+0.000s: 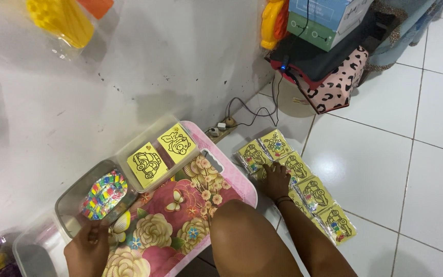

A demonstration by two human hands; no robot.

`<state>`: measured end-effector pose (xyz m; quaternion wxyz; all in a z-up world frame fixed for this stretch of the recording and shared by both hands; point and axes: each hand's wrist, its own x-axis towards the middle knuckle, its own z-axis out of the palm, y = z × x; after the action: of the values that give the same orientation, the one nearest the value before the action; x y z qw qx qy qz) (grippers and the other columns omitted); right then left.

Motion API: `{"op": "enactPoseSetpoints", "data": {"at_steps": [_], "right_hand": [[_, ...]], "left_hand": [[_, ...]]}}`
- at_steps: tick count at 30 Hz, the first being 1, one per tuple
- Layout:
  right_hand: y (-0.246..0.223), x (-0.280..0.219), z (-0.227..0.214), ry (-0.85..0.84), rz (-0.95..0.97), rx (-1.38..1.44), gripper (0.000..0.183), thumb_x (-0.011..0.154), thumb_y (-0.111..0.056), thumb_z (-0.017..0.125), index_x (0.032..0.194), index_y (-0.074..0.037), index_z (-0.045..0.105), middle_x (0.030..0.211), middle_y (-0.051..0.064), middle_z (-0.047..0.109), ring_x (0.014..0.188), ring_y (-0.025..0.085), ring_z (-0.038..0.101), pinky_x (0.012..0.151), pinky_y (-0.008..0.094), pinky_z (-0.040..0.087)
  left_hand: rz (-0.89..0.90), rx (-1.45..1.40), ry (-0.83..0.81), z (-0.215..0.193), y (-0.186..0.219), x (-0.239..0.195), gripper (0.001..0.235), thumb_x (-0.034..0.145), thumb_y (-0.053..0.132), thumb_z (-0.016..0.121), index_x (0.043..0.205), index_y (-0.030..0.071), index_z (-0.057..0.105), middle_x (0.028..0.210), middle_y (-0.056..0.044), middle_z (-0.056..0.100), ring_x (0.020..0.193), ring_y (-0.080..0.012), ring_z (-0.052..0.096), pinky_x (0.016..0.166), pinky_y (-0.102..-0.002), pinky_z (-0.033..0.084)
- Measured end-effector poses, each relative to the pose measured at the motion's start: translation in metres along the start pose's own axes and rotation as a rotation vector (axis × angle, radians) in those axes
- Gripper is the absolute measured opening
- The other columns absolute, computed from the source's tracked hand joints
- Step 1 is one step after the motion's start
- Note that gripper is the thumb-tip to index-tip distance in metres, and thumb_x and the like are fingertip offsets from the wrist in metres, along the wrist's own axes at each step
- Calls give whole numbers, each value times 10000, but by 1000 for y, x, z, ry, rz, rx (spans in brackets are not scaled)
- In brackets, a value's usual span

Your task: The person assembles small craft kits by placing a yellow card with a vehicle outline into a clear plastic bag, adding colorful beads, and sealing the bag. The person repeats this process for multiple kits, arranging the finished packages on the floor.

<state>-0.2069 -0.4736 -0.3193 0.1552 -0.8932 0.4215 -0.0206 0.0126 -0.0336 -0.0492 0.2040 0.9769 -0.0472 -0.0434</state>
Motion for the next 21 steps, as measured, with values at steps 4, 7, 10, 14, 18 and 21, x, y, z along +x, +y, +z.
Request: {"op": "enactPoseSetpoints", "data": {"at_steps": [4,7,10,14,18,21], "right_hand": [[-5,0,-2,-111,20,-52,769,794,-802,577,1389,-317,530,1473,141,456,1325,385,459,883,615,510],[-10,-1,-5,-147,43,26,788,787,-655,740,1424,-270,480,1445,170,437,1302,400,450,954,664,472],[-11,1,-3,-148,42,8,838,786,-645,749,1441,-239,421,1459,195,425,1306,419,444,913,672,496],[-18,3,-8,-203,92,-20,810,822,-580,747,1451,-207,400,1468,218,423,1332,439,441,929,690,486],[-14,9,7,-177,97,26,756,857,-551,721,1400,-120,419,1388,231,466,1289,437,454,787,598,590],[-5,13,25,-141,85,62,359,863,-106,649,1207,-37,574,1352,222,474,1259,430,468,693,518,618]], "left_hand": [[14,-11,-5,6,-8,2,344,1024,405,634,1027,90,773,826,-72,781,840,-233,731,800,-384,528],[62,-8,31,7,-9,3,328,1026,383,647,1009,80,771,791,-67,775,805,-216,734,770,-385,542],[15,38,-26,9,-11,6,364,1026,407,600,1053,87,771,827,-76,794,835,-242,744,799,-403,550],[19,17,-12,10,-7,5,267,1010,311,653,1059,78,774,832,-83,793,843,-235,746,793,-389,544],[51,-17,11,26,-34,16,222,970,333,660,983,136,761,787,-21,782,871,-165,757,815,-338,515],[-1,-25,-14,6,0,1,276,997,300,669,1027,45,769,842,-85,785,829,-227,727,770,-383,530]]}}
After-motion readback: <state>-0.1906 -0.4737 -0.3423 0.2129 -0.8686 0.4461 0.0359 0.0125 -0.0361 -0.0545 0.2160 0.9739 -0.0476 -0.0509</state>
